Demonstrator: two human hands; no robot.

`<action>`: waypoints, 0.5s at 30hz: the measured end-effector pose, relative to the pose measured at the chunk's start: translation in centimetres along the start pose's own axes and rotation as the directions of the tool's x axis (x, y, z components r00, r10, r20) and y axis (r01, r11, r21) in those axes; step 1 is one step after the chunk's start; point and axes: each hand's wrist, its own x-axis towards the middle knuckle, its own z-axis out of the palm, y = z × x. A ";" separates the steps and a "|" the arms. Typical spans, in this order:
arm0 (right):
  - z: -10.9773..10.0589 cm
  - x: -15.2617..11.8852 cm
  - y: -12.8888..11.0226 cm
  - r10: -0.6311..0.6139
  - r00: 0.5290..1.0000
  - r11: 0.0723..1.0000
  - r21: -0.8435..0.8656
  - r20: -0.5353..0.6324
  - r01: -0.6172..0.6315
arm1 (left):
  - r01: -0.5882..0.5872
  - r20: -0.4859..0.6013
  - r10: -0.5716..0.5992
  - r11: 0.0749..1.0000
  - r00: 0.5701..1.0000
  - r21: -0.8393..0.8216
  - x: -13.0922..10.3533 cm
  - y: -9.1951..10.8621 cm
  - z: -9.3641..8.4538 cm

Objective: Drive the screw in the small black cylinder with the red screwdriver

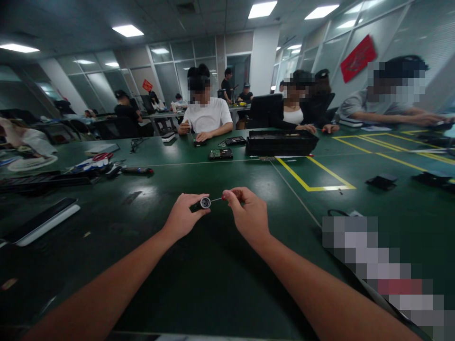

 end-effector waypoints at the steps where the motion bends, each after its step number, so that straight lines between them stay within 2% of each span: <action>1: 0.0 0.0 0.0 0.002 1.000 1.000 -0.006 0.001 -0.002 | -0.002 -0.003 0.002 1.000 1.000 -0.003 0.0 0.0 0.0; 4: 0.1 0.0 0.0 -0.012 0.999 1.000 0.007 0.042 0.011 | -0.006 0.004 0.006 1.000 1.000 -0.007 -0.1 -0.1 0.0; 9: 0.1 -0.2 0.4 -0.148 0.974 0.987 0.085 0.169 0.135 | -0.010 0.018 0.010 1.000 1.000 -0.012 -0.1 -0.3 0.0; 15: -0.3 -0.1 -0.1 -0.155 0.977 0.986 -0.047 0.147 0.163 | -0.033 0.040 0.033 0.999 0.999 0.000 -0.3 -0.2 0.3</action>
